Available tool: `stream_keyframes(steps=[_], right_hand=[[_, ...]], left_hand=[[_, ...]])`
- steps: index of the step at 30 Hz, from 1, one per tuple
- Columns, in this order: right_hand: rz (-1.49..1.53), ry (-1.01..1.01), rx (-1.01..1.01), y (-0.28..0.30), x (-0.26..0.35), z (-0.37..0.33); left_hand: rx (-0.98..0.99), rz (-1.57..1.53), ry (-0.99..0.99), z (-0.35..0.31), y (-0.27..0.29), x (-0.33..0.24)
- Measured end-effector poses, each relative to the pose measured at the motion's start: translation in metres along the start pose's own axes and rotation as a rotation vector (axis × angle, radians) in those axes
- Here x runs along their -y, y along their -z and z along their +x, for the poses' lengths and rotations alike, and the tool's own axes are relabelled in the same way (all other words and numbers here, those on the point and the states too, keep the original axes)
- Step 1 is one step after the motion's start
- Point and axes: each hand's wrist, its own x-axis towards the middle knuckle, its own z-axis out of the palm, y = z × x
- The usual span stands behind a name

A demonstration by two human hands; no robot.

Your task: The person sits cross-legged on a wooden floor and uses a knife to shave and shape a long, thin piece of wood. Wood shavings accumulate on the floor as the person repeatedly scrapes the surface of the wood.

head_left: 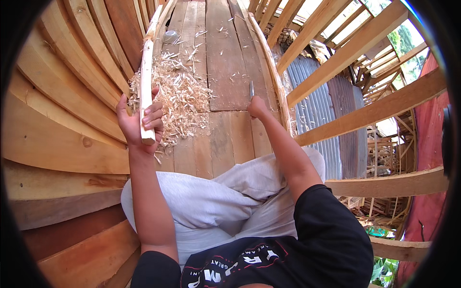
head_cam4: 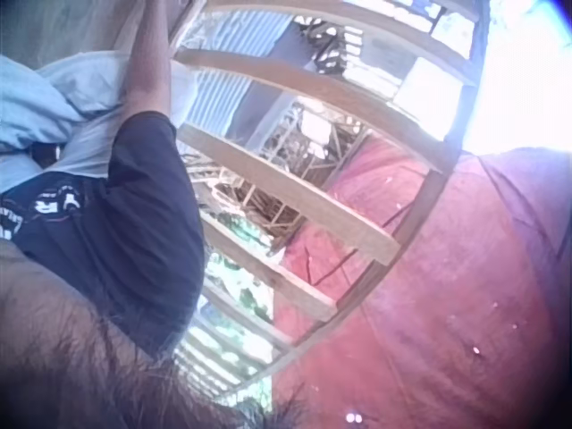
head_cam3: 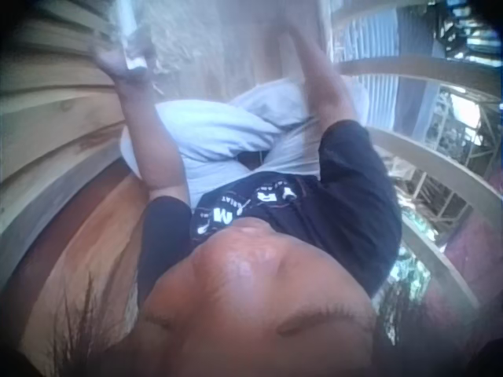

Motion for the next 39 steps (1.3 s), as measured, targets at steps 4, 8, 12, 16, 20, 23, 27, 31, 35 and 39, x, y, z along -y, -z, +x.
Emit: stream_keyframes(steps=[4,8,12,16,20,23,27,31,35,39], right_hand=[[-0.056,0.318,-0.01,-0.018,0.003,-0.008],[0.037,0.326,-0.148,0.011,0.006,-0.009],[0.038,0.287,-0.323,0.02,0.009,0.004],[0.006,0.203,-0.368,0.011,-0.01,0.036],[-0.149,0.328,-0.083,-0.018,0.004,0.036],[0.201,0.461,-0.162,-0.035,0.023,0.015],[0.035,0.301,-0.364,-0.023,0.025,0.024],[-0.121,0.266,-0.206,-0.035,0.007,0.023],[0.113,0.71,-0.241,-0.062,0.011,-0.009],[0.117,0.449,-0.357,-0.053,0.027,-0.018]], left_hand=[[-0.008,-0.014,-0.002,-0.004,0.002,0.001],[-0.036,-0.029,-0.021,-0.004,0.0,0.001],[-0.034,-0.011,-0.034,0.0,0.0,-0.002],[0.011,-0.022,-0.017,0.005,0.0,0.003],[0.02,-0.021,-0.021,0.007,-0.001,0.004],[0.013,0.007,-0.027,0.004,0.0,0.001],[0.025,0.0,-0.012,0.005,-0.004,0.003],[0.034,-0.011,0.022,0.01,-0.001,0.006],[0.024,-0.023,0.029,0.009,0.0,0.005],[0.028,-0.031,0.036,0.008,-0.001,0.004]])
